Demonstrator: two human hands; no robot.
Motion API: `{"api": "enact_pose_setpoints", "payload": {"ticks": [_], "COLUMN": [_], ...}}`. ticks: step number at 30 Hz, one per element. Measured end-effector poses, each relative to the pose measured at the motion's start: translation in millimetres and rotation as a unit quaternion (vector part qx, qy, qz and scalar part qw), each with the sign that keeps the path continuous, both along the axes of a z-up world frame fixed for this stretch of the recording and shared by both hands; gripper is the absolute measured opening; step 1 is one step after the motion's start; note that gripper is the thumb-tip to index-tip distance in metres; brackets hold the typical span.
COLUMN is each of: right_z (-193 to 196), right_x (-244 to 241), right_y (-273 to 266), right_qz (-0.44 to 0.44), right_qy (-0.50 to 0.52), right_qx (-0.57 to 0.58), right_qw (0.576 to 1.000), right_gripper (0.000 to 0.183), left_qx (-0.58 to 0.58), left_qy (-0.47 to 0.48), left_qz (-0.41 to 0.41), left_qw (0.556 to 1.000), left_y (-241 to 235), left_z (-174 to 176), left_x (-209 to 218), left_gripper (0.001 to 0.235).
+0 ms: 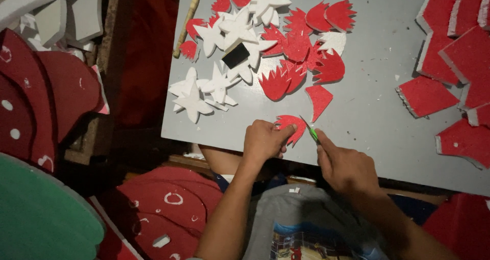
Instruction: Cutting jagged shapes out of red and white foam sheets using a utility knife.
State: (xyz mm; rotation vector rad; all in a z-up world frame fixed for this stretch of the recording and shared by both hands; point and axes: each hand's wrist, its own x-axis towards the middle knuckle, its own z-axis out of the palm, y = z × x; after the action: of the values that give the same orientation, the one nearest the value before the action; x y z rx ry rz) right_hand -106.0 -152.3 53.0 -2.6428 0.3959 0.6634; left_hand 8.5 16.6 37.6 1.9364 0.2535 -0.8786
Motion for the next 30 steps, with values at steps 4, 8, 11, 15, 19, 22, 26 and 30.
{"api": "enact_pose_setpoints", "payload": {"ticks": [4, 8, 11, 15, 19, 22, 26, 30], "right_z": [-9.0, -36.9, -70.4, -50.1, -62.7, -72.5, -43.7, 37.9], "right_x": [-7.2, -19.9, -40.2, -44.6, -68.8, -87.1, -88.8, -27.4], "right_y": [11.3, 19.5, 23.1, 30.8, 25.9, 19.9, 4.5, 7.5], "right_qz": [-0.025, -0.029, 0.023, 0.165, 0.138, 0.016, 0.206, -0.307], "right_qy": [0.009, -0.125, -0.249, -0.471, -0.458, -0.33, -0.271, -0.075], "right_qx": [-0.005, -0.038, -0.101, -0.187, -0.176, -0.152, -0.237, 0.252], "right_qw": [1.0, 0.991, 0.963, 0.846, 0.86, 0.931, 0.91, 0.915], "right_gripper": [0.052, 0.049, 0.048, 0.036, 0.04, 0.043, 0.018, 0.034], "left_qx": [0.012, 0.028, 0.06, 0.075, 0.082, 0.083, 0.053, -0.064], "left_qy": [0.008, 0.004, 0.01, 0.005, 0.011, -0.021, -0.014, -0.026], "left_qz": [-0.004, -0.011, -0.029, -0.037, -0.045, -0.047, -0.029, 0.003], "left_qw": [1.0, 1.0, 0.998, 0.996, 0.996, 0.995, 0.998, 0.998], "left_y": [-1.7, -2.6, -4.7, -4.6, -3.9, -3.7, 0.9, 9.3], "left_z": [5.1, 1.7, 18.7, 27.4, 21.3, 18.0, 17.6, -6.3], "left_x": [0.4, 2.0, 0.9, 1.8, -2.0, -2.2, -5.2, -13.1], "left_gripper": [0.039, 0.039, 0.043, 0.05, 0.052, 0.054, 0.052, 0.048]}}
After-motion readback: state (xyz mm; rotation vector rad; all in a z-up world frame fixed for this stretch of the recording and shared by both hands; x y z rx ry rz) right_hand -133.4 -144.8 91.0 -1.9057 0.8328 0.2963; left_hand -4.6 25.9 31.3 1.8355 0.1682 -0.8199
